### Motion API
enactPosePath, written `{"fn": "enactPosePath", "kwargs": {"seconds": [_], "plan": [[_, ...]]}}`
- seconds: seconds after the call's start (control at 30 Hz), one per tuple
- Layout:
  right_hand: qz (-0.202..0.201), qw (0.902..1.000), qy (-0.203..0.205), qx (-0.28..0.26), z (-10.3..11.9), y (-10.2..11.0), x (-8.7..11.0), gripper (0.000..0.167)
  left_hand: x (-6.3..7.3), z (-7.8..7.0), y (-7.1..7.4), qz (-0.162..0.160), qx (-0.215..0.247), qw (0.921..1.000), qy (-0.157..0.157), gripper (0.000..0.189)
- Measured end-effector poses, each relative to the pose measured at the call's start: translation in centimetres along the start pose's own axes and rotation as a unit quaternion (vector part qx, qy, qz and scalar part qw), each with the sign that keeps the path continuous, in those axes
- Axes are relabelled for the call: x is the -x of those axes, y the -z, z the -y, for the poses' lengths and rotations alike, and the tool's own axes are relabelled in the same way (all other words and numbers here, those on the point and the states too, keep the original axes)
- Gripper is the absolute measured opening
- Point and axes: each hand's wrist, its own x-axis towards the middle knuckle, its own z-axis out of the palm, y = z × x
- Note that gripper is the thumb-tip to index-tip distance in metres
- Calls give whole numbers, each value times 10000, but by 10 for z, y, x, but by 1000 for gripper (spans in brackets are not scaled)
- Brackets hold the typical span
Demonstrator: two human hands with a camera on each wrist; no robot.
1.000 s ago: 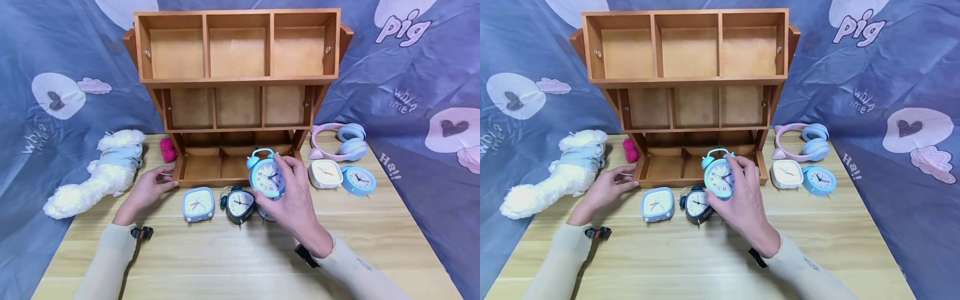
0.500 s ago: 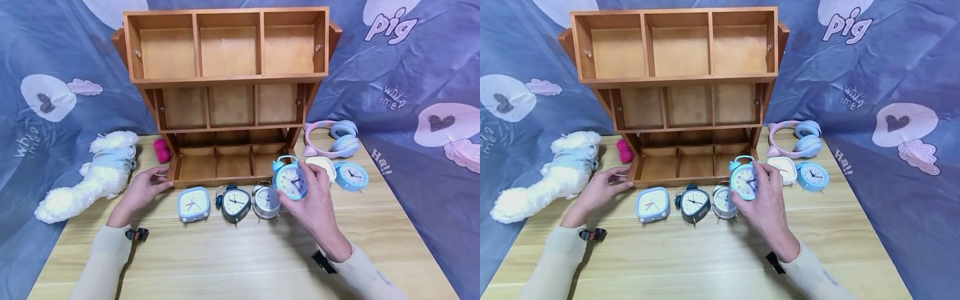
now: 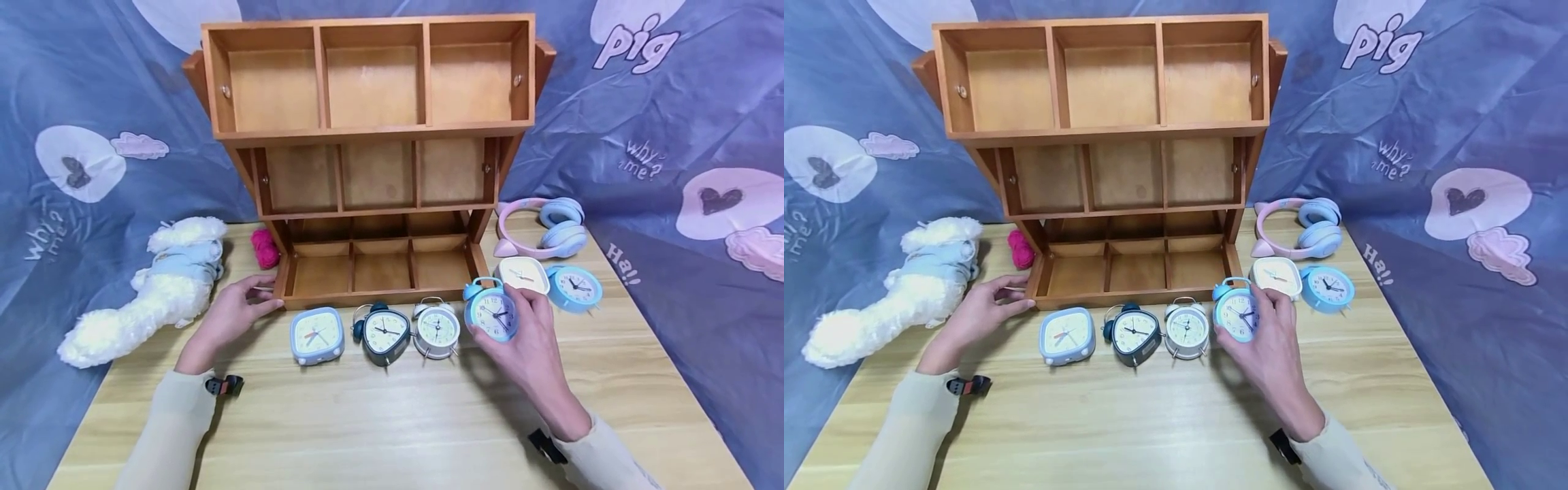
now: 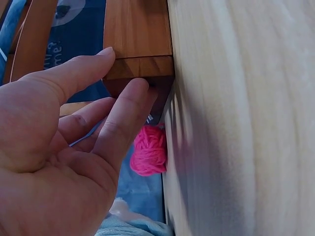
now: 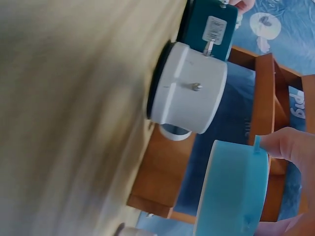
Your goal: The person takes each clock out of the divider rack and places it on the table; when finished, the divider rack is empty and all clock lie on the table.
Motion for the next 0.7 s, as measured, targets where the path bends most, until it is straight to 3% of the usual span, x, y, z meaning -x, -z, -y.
{"fn": "enactPosePath", "kwargs": {"seconds": [0.4, 0.7], "plan": [[462, 9977, -377, 313, -13, 2, 6, 93, 1, -1, 0, -7, 7, 10000, 43, 57], [1109, 9911, -550, 501, -15, 4, 4, 98, 2, 0, -1, -25, -37, 10000, 22, 56]]}}
